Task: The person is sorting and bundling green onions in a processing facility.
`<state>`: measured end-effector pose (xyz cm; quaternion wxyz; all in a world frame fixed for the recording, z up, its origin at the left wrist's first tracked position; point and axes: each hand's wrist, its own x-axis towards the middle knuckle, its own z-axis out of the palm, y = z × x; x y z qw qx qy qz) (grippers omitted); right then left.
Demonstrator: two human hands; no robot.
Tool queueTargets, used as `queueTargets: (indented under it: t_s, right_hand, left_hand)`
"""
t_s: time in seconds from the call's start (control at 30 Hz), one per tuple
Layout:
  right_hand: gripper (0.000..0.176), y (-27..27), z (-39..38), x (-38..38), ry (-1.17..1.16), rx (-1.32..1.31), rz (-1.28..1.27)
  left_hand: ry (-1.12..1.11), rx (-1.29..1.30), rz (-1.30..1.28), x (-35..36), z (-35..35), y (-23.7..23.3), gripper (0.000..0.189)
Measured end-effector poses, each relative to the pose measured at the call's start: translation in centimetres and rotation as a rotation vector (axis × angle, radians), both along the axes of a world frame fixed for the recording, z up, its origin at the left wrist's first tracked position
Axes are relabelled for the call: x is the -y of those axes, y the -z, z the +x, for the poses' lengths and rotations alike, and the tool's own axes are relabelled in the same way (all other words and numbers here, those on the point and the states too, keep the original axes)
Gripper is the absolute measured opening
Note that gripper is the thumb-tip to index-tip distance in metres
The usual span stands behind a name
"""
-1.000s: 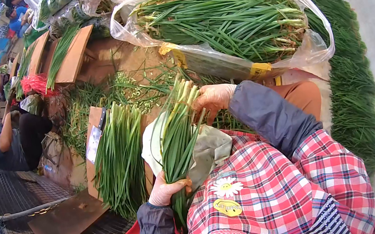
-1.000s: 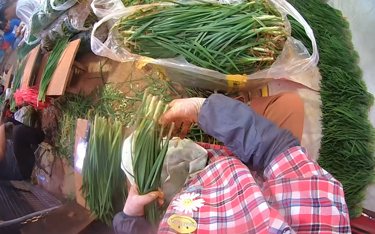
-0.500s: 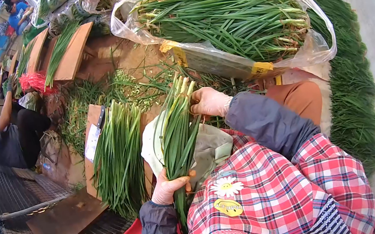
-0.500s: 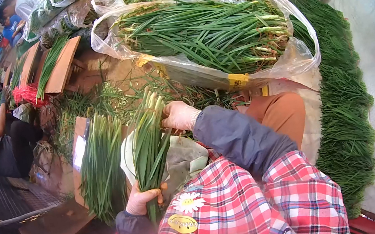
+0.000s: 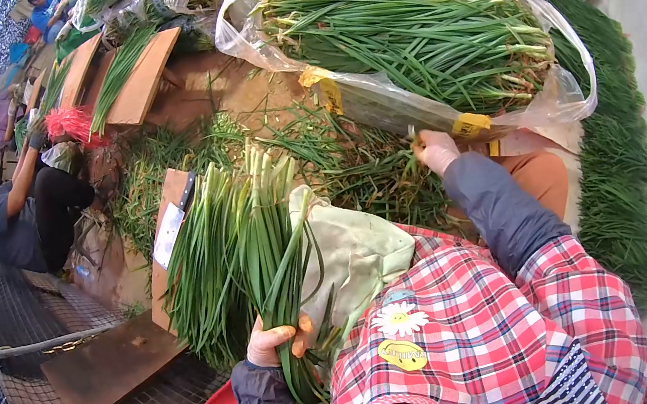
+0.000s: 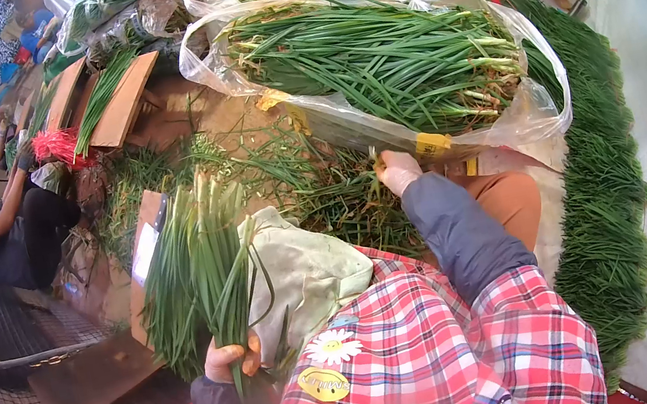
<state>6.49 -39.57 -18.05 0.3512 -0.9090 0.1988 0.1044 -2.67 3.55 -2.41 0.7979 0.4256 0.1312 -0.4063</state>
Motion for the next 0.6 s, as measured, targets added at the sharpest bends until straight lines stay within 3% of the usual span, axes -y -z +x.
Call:
queueTargets:
  t_s: [0.03, 0.07, 0.17, 0.2, 0.3, 0.33, 0.37, 0.43, 0.5, 0.6]
  right_hand:
    - [0.022, -0.5, 0.3, -0.1, 0.063, 0.008, 0.178]
    - [0.022, -0.8, 0.4, 0.1, 0.161, 0.019, 0.567]
    - [0.019, -3.5, 0.4, 0.4, 0.144, 0.085, 0.894]
    - [0.030, -3.8, 0.5, 0.8, 0.070, 0.045, 0.860]
    - [0.047, -6.0, 0.4, 0.5, -0.531, -0.222, -0.203]
    - [0.057, -8.8, 0.5, -0.1, -0.543, -0.416, -0.278]
    - [0.051, -8.9, 0.7, -0.1, -0.508, -0.202, -0.211]
    - [0.049, -12.7, 1.8, -1.3, -0.346, 0.017, 0.137]
    - [0.045, -15.9, 3.3, -3.0, -0.326, 0.298, 0.549]
    - [0.044, -18.0, 5.5, -5.1, -0.659, 0.332, 0.306]
  left_hand:
    - [-0.008, 0.005, 0.009, -0.2, 0.0, 0.0, 0.039]
    - [-0.012, 0.012, 0.012, -0.3, 0.0, 0.2, 0.038]
    - [-0.019, 0.069, -0.005, 0.5, 0.6, -0.2, 0.034]
    - [0.011, 0.075, -0.023, 0.2, 0.8, 0.3, 0.035]
    - [0.006, 0.054, -0.007, 0.0, 0.6, 0.9, 0.040]
    - [-0.012, 0.046, 0.009, 0.1, 0.6, 0.9, 0.042]
    - [0.028, 0.025, 0.016, 0.3, 0.8, 0.6, 0.045]
    - [0.036, 0.018, 0.023, 1.8, 0.8, -0.7, 0.044]
    - [0.131, 0.022, 0.041, 1.7, 0.9, 0.2, 0.046]
    - [0.236, 0.030, 0.084, 2.5, 1.6, -0.1, 0.049]
